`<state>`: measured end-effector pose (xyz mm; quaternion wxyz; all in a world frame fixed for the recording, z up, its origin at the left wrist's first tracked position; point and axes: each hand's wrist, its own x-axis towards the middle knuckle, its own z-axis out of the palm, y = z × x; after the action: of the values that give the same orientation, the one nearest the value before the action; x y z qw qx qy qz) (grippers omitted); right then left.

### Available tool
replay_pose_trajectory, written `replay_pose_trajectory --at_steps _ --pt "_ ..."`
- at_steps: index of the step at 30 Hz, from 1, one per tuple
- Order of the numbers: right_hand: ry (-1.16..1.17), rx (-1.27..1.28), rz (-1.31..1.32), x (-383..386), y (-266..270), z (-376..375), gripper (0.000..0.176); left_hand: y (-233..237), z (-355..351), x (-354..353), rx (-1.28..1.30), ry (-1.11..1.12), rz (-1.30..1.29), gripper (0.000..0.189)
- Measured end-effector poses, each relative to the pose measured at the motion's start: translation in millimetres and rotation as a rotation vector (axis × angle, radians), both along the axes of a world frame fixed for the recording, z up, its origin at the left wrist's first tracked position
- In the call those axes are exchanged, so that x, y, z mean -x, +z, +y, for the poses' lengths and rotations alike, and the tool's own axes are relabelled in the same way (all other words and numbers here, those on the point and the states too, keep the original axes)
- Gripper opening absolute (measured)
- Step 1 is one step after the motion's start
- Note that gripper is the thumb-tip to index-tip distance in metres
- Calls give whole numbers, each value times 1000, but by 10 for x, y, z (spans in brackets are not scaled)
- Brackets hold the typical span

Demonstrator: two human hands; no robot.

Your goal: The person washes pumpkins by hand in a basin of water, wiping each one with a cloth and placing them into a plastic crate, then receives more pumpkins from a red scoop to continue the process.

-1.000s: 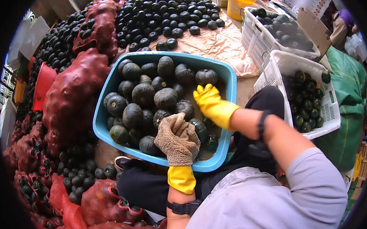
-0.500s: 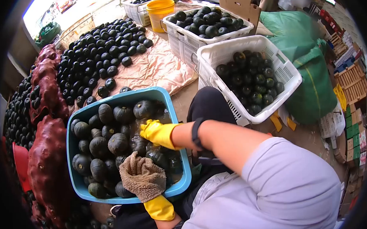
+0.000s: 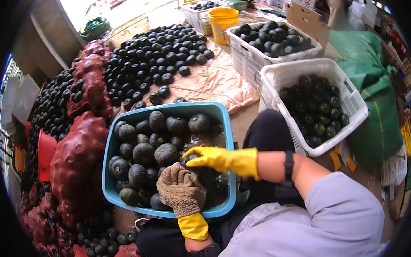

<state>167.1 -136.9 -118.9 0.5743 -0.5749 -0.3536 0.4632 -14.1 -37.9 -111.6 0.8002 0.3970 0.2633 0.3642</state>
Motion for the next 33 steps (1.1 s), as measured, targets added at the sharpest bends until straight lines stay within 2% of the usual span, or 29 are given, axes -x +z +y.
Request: replay_pose_trajectory --at_steps 1,2,3,4,5,6,8,9,10,12,13,14,16,17,18,20,21,22,24,26,27,28,29,30,32,33 --pt "19 21 28 261 333 -93 50 -89 99 1 -110 8 -1 29" --pt "66 -165 -34 553 410 -136 46 196 45 -68 -553 49 229 24" --pt "-20 -286 -359 679 201 -62 43 484 -22 -138 -996 82 475 21" --pt "-116 -408 -679 697 -39 67 41 507 -121 -185 -1187 78 662 23" --pt "-338 -467 -756 606 -174 258 40 528 -220 -233 -1381 88 843 25" --pt "-538 -250 -620 562 18 412 39 510 -303 -233 -1356 86 881 31" --pt "-649 -91 -332 711 457 409 37 613 -412 -172 -1345 99 883 40" --pt "-453 -319 -403 703 215 407 34 692 -349 -160 -1367 123 840 43" --pt "-252 -469 -374 868 339 275 36 730 -256 -98 -1285 69 724 44" --pt "2 -578 -460 1115 330 83 49 684 -112 11 -978 -34 508 45" --pt "39 -606 -674 885 301 148 57 629 -89 17 -884 -34 454 45" --pt "-161 -606 -713 770 150 328 51 539 -123 -5 -867 11 439 45" --pt "-594 -281 -790 665 21 562 51 435 -193 -46 -876 67 442 46" --pt "-579 -302 -680 644 -118 585 49 440 -180 -67 -877 66 437 47" --pt "-281 -436 -553 652 95 450 47 476 -148 -46 -857 49 417 47" --pt "-59 -508 -657 821 209 225 43 529 -115 9 -804 1 380 48" --pt "71 -569 -539 687 300 241 38 512 -136 -9 -811 37 367 48" --pt "43 -466 -426 568 377 299 33 468 -175 -20 -825 78 357 49" --pt "-345 -397 -709 614 -149 505 31 346 -230 -20 -953 146 428 50" --pt "-398 -374 -857 937 316 219 34 60 -117 36 -1397 204 728 52" --pt "-275 -443 -829 914 258 191 34 220 -50 29 -1551 146 784 53" --pt "-148 -502 -795 911 175 128 33 410 -4 91 -1602 -56 725 52" --pt "-34 -488 -606 866 326 135 31 749 10 104 -1624 -269 660 52" --pt "68 -390 -276 746 484 144 33 809 -67 23 -1474 -287 629 54" --pt "-249 -422 432 851 412 280 43 683 -270 -125 -951 -49 613 59" --pt "-353 -452 276 841 342 306 48 685 -388 -205 -697 56 558 62"
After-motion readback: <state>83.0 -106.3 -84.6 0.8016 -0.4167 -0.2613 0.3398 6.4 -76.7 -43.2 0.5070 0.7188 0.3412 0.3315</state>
